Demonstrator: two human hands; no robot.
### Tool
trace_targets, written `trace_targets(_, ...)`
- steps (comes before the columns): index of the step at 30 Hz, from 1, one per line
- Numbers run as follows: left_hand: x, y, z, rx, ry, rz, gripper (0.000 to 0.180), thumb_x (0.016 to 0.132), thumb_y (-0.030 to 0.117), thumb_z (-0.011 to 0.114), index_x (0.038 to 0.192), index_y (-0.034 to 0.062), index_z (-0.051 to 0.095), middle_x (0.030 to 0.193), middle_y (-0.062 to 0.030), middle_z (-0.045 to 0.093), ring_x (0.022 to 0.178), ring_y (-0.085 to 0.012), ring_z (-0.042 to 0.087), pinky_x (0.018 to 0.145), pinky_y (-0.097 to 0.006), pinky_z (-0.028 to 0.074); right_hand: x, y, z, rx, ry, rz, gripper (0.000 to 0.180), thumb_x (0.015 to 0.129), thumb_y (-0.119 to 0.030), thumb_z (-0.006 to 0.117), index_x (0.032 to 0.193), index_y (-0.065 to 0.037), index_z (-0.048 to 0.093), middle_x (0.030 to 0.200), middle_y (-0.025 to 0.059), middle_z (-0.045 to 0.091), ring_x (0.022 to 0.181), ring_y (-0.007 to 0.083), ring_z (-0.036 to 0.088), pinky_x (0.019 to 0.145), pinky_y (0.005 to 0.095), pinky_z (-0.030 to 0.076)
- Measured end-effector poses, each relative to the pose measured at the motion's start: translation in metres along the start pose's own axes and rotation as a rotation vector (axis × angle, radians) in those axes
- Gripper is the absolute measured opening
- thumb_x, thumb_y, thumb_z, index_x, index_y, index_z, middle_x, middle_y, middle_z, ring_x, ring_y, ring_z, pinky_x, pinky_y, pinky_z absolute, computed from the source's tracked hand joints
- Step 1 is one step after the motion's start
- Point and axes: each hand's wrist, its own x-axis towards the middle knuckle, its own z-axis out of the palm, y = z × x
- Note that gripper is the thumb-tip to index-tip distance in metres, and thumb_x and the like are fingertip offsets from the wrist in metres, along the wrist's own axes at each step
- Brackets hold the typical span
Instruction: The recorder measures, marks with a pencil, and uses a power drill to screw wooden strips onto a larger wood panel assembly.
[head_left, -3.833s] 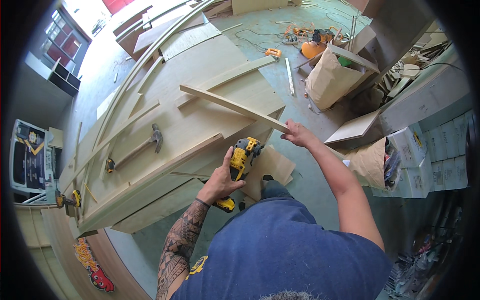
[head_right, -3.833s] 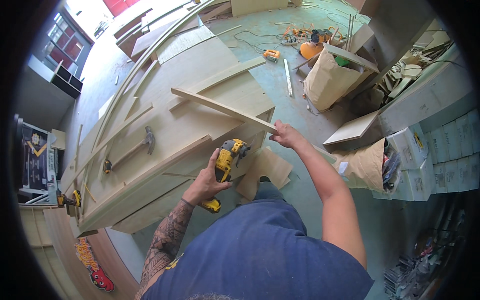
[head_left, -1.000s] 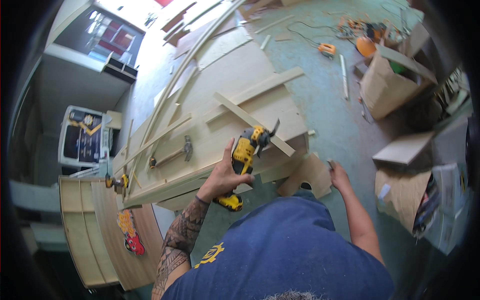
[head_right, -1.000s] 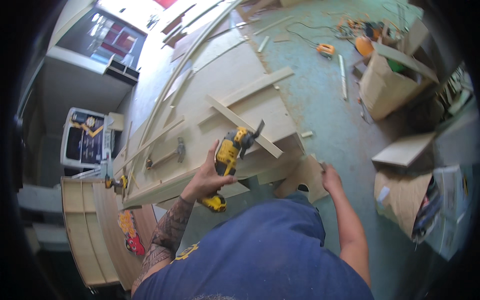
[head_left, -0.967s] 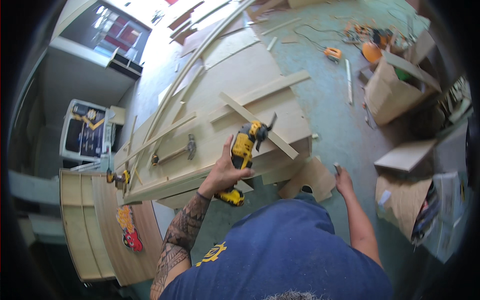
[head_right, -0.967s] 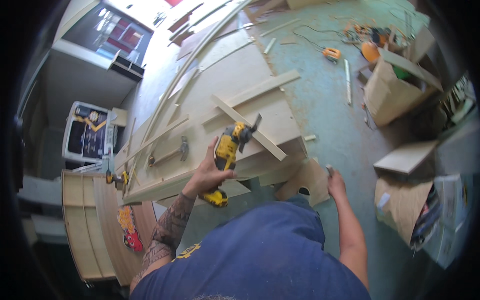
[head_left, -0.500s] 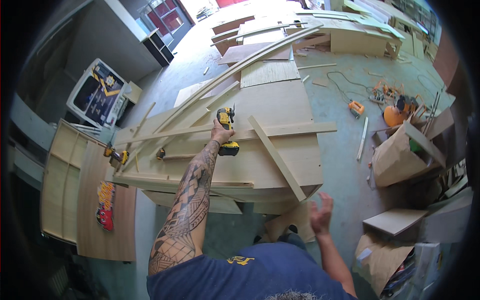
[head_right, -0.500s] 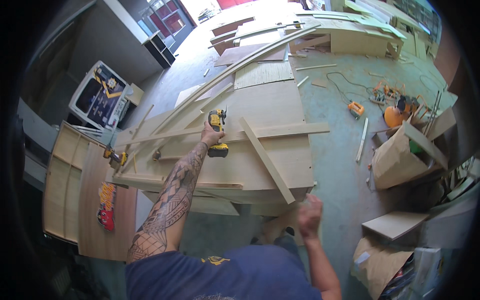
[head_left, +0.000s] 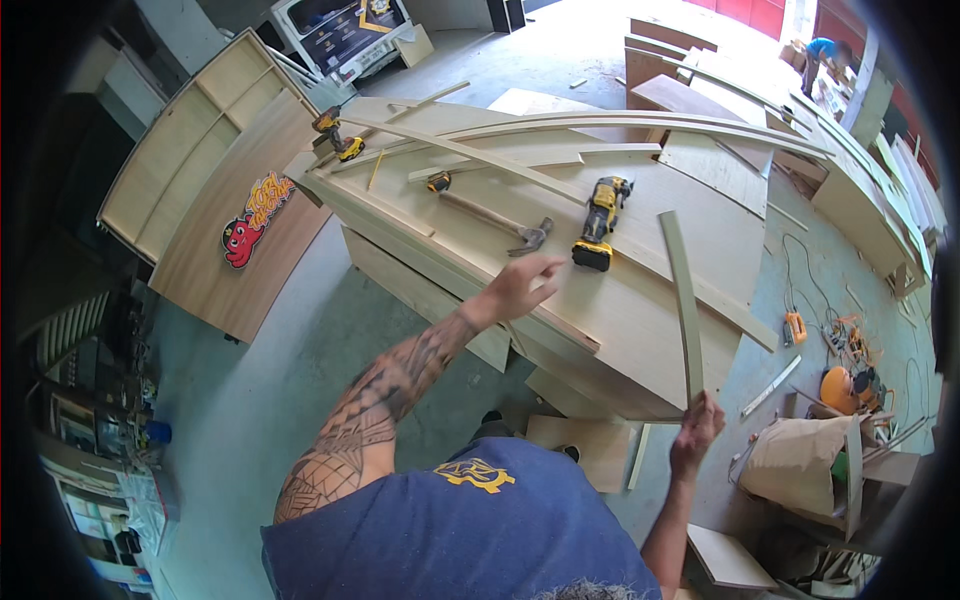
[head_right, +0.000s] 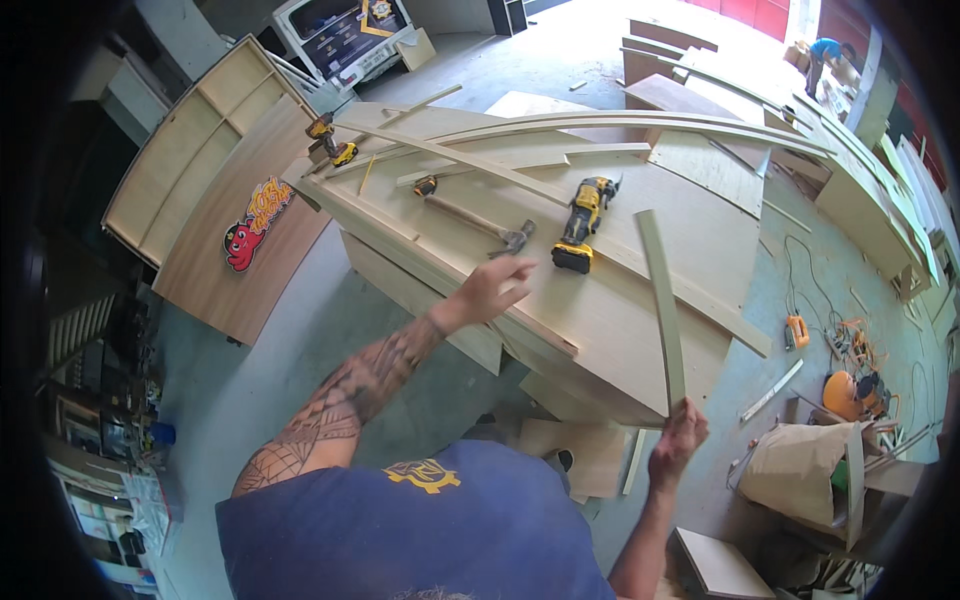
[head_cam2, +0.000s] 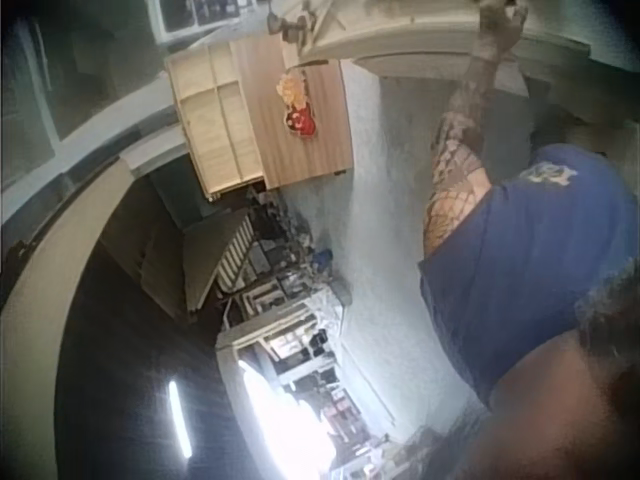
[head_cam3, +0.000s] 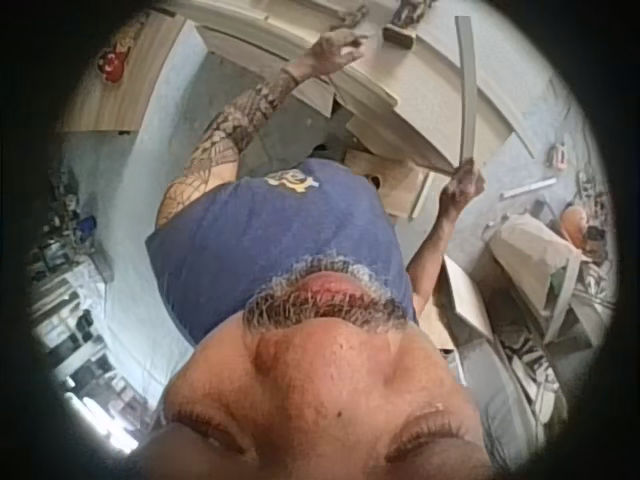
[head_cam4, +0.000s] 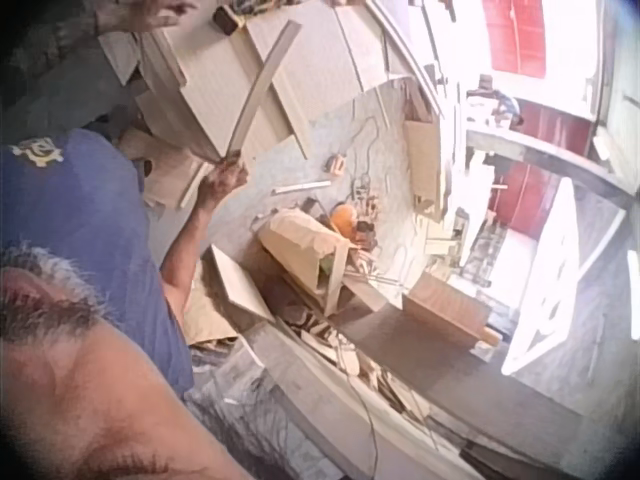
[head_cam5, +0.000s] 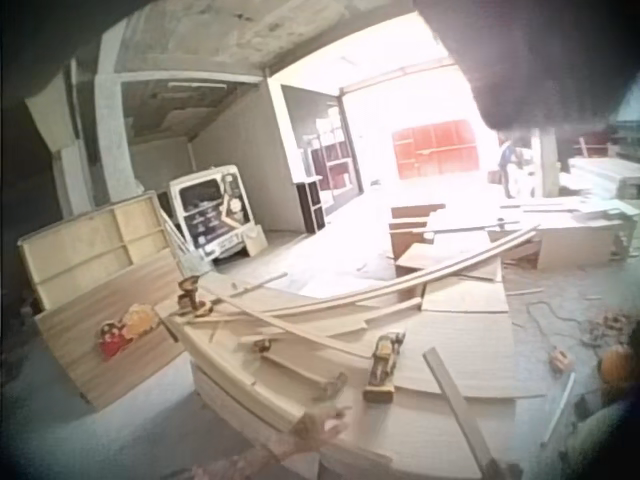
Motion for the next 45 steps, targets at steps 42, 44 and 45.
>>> trace_targets(42, -0.073, -0.251, -0.159, 0.537, -0.437, -0.068, 0.063, 0.086, 0.024, 0.081, 0.144, 0.0101, 0.061, 0.132, -0.0115, 0.063, 0.130, -0.0311, 0.056, 0.115, -0.042, 0.046, 0.095, -0.294, 0.352, -0.236, -0.483, -0.359, 0.061, 0.077, -0.026, 0.086, 0.129, -0.009, 0.060, 0.123, 0.0151, 0.058, 0.119, 0.0371, 0.054, 0.103, 0.0500, 0.043)
trace_targets(44, -0.070, -0.257, -0.158, 0.474, -0.399, -0.049, 0.057, 0.086, 0.022, 0.080, 0.140, 0.0115, 0.064, 0.128, -0.0102, 0.065, 0.127, -0.0306, 0.058, 0.112, -0.041, 0.049, 0.093, -0.280, 0.359, -0.183, -0.438, -0.320, 0.060, 0.077, -0.025, 0.086, 0.129, -0.009, 0.061, 0.122, 0.0152, 0.058, 0.118, 0.0370, 0.055, 0.103, 0.0501, 0.043)
trace_targets(45, -0.068, -0.259, -0.159, 0.455, -0.414, -0.079, 0.054, 0.086, 0.022, 0.080, 0.137, 0.0136, 0.066, 0.127, -0.0090, 0.066, 0.126, -0.0304, 0.059, 0.109, -0.041, 0.051, 0.094, -0.283, 0.359, -0.151, -0.396, -0.288, 0.060, 0.077, -0.024, 0.085, 0.129, -0.010, 0.061, 0.121, 0.0152, 0.057, 0.116, 0.0369, 0.055, 0.103, 0.0501, 0.043)
